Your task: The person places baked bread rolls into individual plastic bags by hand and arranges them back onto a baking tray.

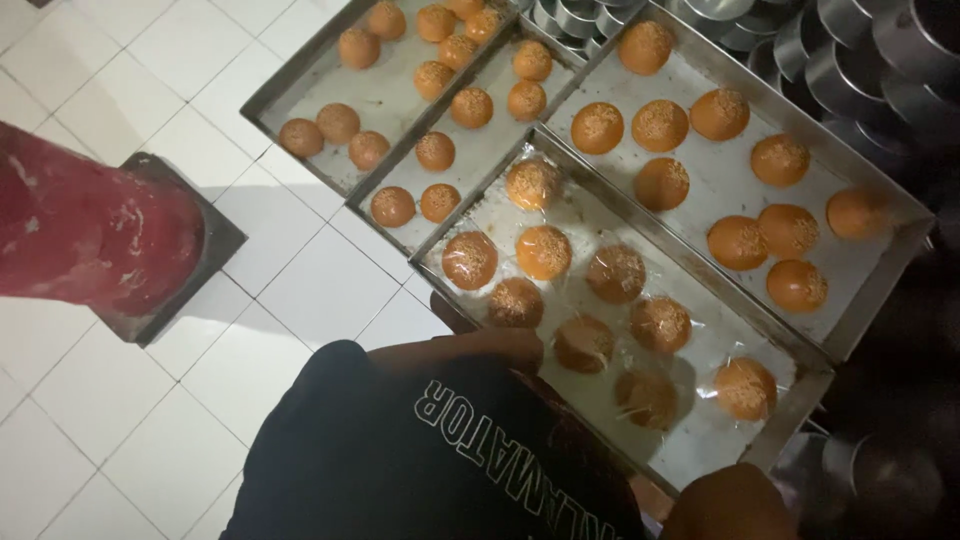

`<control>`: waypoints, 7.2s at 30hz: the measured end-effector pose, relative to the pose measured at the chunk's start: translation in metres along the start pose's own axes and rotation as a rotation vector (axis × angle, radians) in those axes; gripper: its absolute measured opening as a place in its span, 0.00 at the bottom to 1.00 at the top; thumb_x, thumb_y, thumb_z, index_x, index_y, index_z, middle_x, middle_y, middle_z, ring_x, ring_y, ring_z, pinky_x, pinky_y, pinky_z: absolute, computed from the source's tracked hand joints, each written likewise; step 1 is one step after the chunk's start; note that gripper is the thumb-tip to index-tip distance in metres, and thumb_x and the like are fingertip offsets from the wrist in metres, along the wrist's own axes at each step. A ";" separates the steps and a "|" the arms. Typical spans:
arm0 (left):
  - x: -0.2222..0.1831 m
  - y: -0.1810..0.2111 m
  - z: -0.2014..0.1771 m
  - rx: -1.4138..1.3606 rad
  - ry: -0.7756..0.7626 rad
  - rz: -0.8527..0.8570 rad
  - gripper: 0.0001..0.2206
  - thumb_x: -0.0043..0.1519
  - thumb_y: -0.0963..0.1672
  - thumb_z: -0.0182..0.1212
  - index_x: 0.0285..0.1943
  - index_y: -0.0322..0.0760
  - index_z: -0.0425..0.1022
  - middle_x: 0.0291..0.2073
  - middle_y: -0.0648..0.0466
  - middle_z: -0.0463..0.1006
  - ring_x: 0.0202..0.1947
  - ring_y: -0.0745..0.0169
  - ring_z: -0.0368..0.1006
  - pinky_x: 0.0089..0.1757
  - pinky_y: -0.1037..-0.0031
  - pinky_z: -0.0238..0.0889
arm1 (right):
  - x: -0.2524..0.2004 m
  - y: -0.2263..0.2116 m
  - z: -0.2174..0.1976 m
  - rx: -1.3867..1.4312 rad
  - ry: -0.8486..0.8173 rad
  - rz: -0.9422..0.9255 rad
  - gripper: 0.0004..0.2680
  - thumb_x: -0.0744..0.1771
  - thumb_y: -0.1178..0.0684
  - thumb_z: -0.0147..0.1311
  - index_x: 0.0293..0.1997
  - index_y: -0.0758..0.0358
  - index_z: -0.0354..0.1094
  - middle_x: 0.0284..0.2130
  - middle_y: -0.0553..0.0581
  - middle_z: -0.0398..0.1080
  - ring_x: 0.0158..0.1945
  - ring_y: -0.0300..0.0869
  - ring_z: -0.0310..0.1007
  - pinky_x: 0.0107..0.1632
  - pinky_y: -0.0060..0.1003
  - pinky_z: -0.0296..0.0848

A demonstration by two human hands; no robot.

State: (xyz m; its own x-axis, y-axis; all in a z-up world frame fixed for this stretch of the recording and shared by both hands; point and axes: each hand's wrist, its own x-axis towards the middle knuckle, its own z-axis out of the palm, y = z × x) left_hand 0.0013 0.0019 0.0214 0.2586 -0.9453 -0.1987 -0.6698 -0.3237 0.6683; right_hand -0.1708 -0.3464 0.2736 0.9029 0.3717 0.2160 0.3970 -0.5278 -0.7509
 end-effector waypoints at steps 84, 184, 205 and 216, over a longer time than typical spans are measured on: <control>-0.009 0.080 -0.175 -0.427 1.256 -0.232 0.29 0.53 0.42 0.75 0.64 0.39 0.67 0.64 0.43 0.61 0.59 0.54 0.68 0.53 0.65 0.74 | 0.204 -0.030 0.063 0.335 0.698 0.470 0.03 0.68 0.60 0.58 0.44 0.64 0.73 0.37 0.54 0.76 0.38 0.35 0.75 0.41 0.32 0.76; 0.049 0.039 -0.163 -1.319 0.772 -0.111 0.19 0.64 0.34 0.58 0.66 0.28 0.71 0.48 0.45 0.81 0.47 0.60 0.79 0.50 0.64 0.78 | 0.106 0.225 0.080 1.370 1.084 0.232 0.21 0.72 0.51 0.53 0.75 0.59 0.55 0.66 0.56 0.67 0.67 0.46 0.66 0.68 0.48 0.66; 0.007 0.100 -0.145 -0.616 1.069 -0.043 0.15 0.60 0.35 0.62 0.55 0.38 0.81 0.43 0.53 0.81 0.38 0.65 0.75 0.37 0.76 0.72 | 0.118 0.047 0.153 1.704 0.524 0.230 0.32 0.60 0.57 0.67 0.72 0.61 0.55 0.65 0.59 0.62 0.69 0.55 0.60 0.72 0.57 0.53; 0.008 0.081 -0.123 -0.663 1.389 -0.091 0.13 0.73 0.45 0.53 0.55 0.34 0.82 0.45 0.52 0.77 0.51 0.60 0.71 0.54 0.71 0.64 | 0.129 0.063 0.205 1.040 0.664 0.342 0.24 0.64 0.64 0.59 0.69 0.65 0.58 0.57 0.62 0.67 0.57 0.51 0.68 0.55 0.45 0.74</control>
State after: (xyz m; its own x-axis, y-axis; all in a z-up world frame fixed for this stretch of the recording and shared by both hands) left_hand 0.0347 -0.0272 0.1617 0.9551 -0.0216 0.2954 -0.2939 0.0541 0.9543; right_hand -0.0633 -0.1749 0.1263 0.9610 -0.2737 -0.0410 0.0854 0.4342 -0.8967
